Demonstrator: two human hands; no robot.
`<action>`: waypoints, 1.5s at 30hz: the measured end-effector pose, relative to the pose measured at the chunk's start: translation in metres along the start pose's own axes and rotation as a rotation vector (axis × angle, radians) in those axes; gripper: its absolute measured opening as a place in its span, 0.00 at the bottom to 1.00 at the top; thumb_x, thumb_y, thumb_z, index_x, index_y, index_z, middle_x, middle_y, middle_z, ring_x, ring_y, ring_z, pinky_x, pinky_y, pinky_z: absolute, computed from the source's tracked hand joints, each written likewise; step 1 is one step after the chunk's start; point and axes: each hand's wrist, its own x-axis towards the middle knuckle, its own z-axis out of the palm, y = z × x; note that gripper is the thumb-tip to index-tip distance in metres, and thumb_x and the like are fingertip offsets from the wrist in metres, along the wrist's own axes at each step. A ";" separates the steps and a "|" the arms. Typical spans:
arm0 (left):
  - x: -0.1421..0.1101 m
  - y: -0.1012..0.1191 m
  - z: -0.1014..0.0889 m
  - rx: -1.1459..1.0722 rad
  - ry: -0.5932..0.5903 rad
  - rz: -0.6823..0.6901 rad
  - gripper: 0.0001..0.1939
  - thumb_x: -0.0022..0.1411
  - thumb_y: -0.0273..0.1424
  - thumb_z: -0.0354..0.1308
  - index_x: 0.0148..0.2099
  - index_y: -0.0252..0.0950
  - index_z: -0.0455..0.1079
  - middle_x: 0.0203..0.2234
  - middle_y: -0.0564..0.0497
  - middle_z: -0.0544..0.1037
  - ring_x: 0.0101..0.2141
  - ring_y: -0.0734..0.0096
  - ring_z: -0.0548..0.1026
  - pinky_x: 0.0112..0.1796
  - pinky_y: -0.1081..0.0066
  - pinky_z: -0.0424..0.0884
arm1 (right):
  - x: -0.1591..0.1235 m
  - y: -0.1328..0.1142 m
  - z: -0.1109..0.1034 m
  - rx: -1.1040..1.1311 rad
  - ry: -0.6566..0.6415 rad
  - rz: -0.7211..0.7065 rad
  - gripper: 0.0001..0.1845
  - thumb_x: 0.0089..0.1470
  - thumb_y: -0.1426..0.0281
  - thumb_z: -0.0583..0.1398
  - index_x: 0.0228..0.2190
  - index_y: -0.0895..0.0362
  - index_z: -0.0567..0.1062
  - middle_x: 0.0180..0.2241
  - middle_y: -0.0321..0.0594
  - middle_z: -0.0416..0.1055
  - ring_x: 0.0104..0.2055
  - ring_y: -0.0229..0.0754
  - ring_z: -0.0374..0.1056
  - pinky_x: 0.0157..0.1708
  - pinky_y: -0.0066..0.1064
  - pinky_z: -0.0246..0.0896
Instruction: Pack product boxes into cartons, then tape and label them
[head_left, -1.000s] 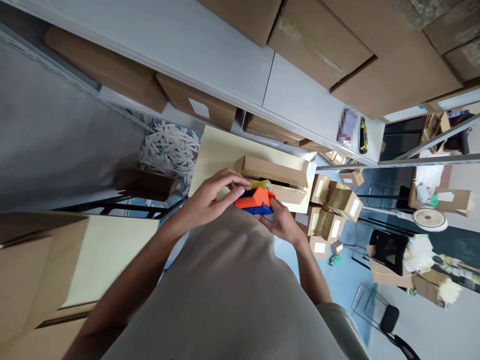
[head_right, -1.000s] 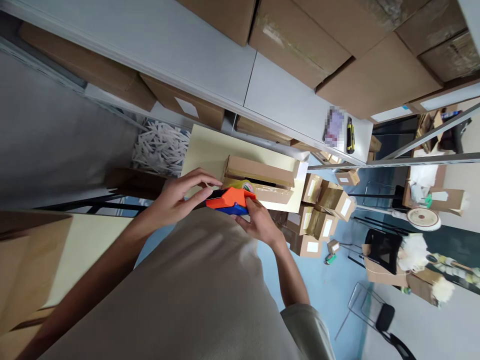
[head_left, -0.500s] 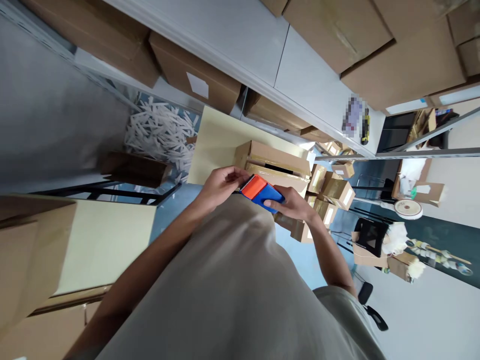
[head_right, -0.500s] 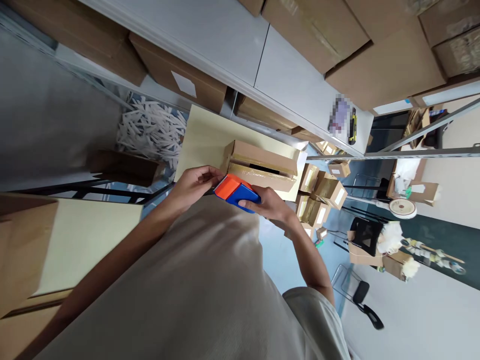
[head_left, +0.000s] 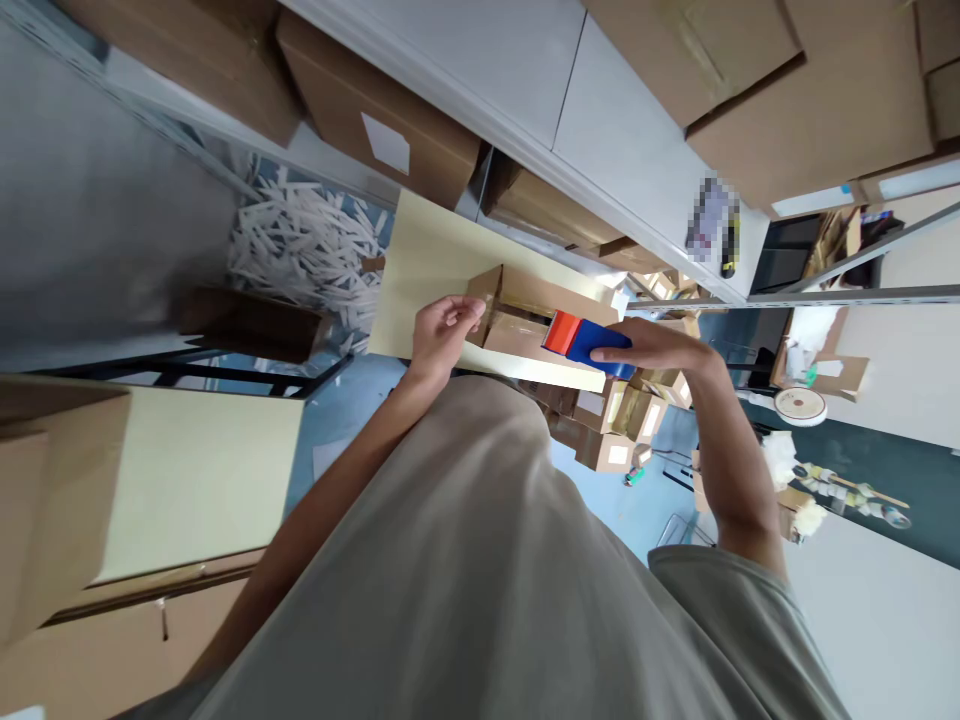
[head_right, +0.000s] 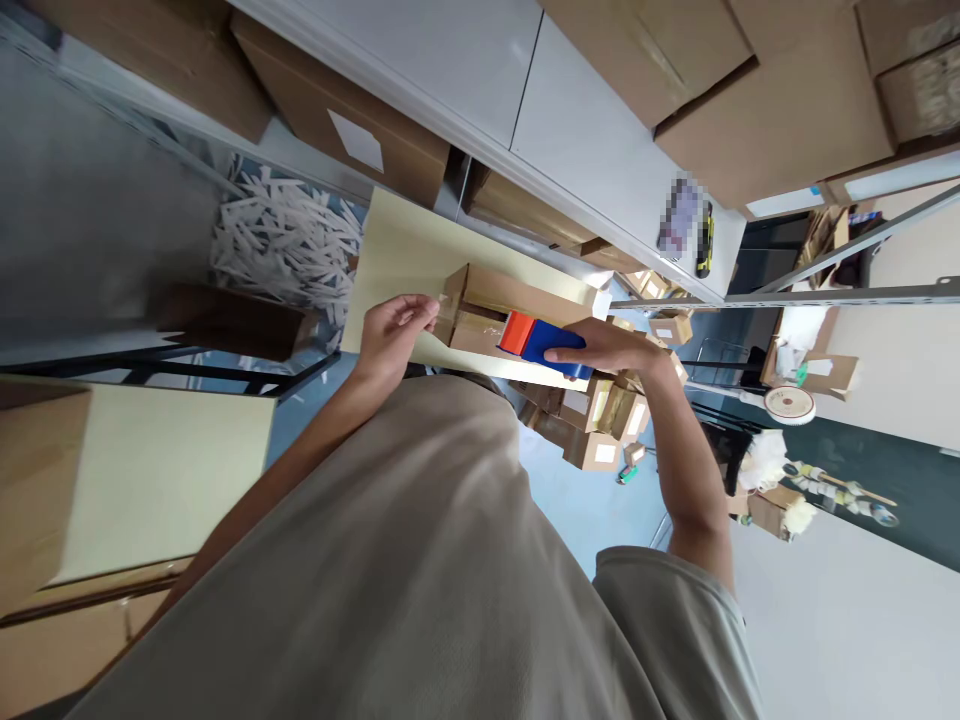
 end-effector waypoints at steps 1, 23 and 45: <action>0.005 -0.005 0.003 -0.014 0.014 -0.001 0.22 0.56 0.50 0.78 0.37 0.38 0.79 0.30 0.49 0.81 0.33 0.66 0.78 0.40 0.65 0.77 | 0.006 0.000 -0.005 0.000 -0.014 0.002 0.37 0.59 0.31 0.68 0.35 0.55 0.82 0.32 0.45 0.85 0.33 0.46 0.79 0.33 0.35 0.69; 0.069 -0.091 0.016 0.151 0.163 -0.205 0.20 0.58 0.49 0.74 0.34 0.40 0.73 0.28 0.53 0.79 0.35 0.68 0.76 0.41 0.68 0.72 | 0.110 0.017 -0.003 0.068 -0.049 0.090 0.35 0.57 0.36 0.75 0.29 0.57 0.81 0.28 0.43 0.85 0.29 0.41 0.80 0.32 0.28 0.72; 0.056 -0.071 0.044 0.571 0.388 0.077 0.11 0.59 0.35 0.76 0.39 0.36 0.80 0.33 0.54 0.84 0.35 0.69 0.78 0.42 0.67 0.75 | 0.058 0.153 -0.060 -0.074 -0.116 -0.027 0.39 0.52 0.29 0.73 0.28 0.54 0.83 0.22 0.43 0.78 0.29 0.49 0.77 0.33 0.39 0.72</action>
